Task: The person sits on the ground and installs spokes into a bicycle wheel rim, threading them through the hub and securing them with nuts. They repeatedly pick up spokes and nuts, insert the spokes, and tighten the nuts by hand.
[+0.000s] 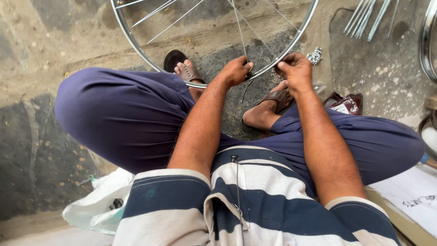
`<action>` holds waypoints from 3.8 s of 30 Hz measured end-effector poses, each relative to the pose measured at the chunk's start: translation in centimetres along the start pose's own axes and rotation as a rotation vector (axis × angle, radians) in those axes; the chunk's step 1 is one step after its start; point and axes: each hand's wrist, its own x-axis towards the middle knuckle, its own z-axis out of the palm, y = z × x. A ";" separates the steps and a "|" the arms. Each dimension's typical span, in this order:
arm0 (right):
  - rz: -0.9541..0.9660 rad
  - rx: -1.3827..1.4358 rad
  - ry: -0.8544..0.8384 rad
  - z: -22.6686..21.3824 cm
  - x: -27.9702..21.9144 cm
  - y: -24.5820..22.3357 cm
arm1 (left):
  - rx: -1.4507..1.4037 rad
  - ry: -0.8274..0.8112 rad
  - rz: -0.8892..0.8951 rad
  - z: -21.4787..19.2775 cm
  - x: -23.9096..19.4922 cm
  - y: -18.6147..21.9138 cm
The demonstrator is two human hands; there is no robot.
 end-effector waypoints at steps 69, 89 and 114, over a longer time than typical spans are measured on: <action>-0.134 -1.065 0.130 -5.4 3.0 3.9 | -0.385 -0.081 0.090 3.1 2.4 6.8; -0.108 -1.231 0.203 -1.5 5.9 8.0 | 0.020 0.175 0.306 2.8 3.1 6.8; -0.171 -1.612 0.278 -9.2 10.5 6.0 | -0.052 0.057 0.174 2.9 3.1 6.7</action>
